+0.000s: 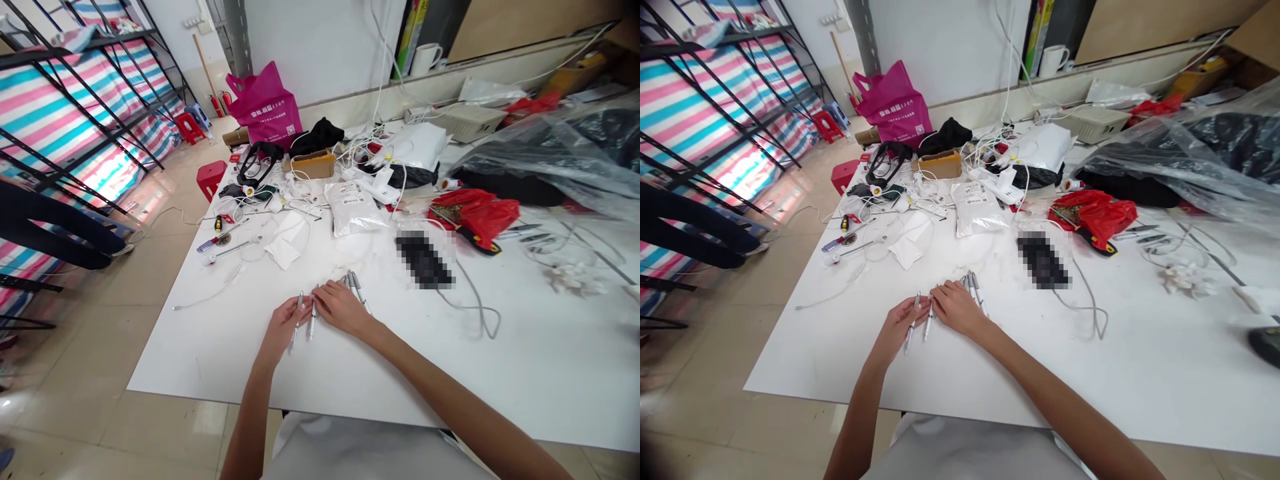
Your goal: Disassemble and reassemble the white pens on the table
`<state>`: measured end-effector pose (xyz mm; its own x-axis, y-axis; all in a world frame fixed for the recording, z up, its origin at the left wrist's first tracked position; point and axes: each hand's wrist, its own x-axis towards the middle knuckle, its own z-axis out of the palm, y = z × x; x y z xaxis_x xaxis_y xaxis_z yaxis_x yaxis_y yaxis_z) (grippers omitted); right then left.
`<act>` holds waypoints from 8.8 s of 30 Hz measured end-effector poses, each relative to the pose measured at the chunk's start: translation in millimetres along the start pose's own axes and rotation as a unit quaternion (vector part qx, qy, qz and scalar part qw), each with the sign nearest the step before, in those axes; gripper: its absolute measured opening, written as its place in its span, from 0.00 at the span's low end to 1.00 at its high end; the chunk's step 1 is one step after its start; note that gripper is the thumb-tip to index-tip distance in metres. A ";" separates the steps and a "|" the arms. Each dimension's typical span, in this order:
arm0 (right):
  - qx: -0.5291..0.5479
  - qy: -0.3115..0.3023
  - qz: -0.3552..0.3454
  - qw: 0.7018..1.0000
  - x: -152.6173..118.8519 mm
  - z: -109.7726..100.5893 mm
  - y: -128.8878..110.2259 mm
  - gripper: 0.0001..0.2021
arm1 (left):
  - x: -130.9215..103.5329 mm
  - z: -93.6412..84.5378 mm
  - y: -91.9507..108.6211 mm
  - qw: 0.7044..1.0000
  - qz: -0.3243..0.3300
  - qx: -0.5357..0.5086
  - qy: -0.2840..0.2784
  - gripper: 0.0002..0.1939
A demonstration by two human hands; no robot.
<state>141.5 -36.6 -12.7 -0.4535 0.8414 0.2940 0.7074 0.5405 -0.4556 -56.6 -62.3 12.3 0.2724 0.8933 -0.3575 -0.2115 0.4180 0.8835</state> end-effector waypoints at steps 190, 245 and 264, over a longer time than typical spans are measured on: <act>0.195 0.190 0.052 0.961 -32.9 -18.1 33.6 0.09 | 64.0 50.5 19.7 0.973 0.043 -0.102 -0.202 0.24; 0.180 0.199 0.030 0.963 -34.3 -5.5 33.1 0.18 | 66.4 49.4 14.1 0.959 -0.019 -0.111 -0.262 0.35; 0.186 0.220 0.034 0.957 -29.4 -17.9 27.8 0.13 | 76.6 44.5 3.7 0.983 0.073 -0.111 -0.124 0.14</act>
<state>184.2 -46.4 -18.9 -0.0840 0.8368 0.5411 0.4487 0.5166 -0.7293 5.3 0.4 1.7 0.4379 0.8907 -0.1221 -0.4570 0.3375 0.8229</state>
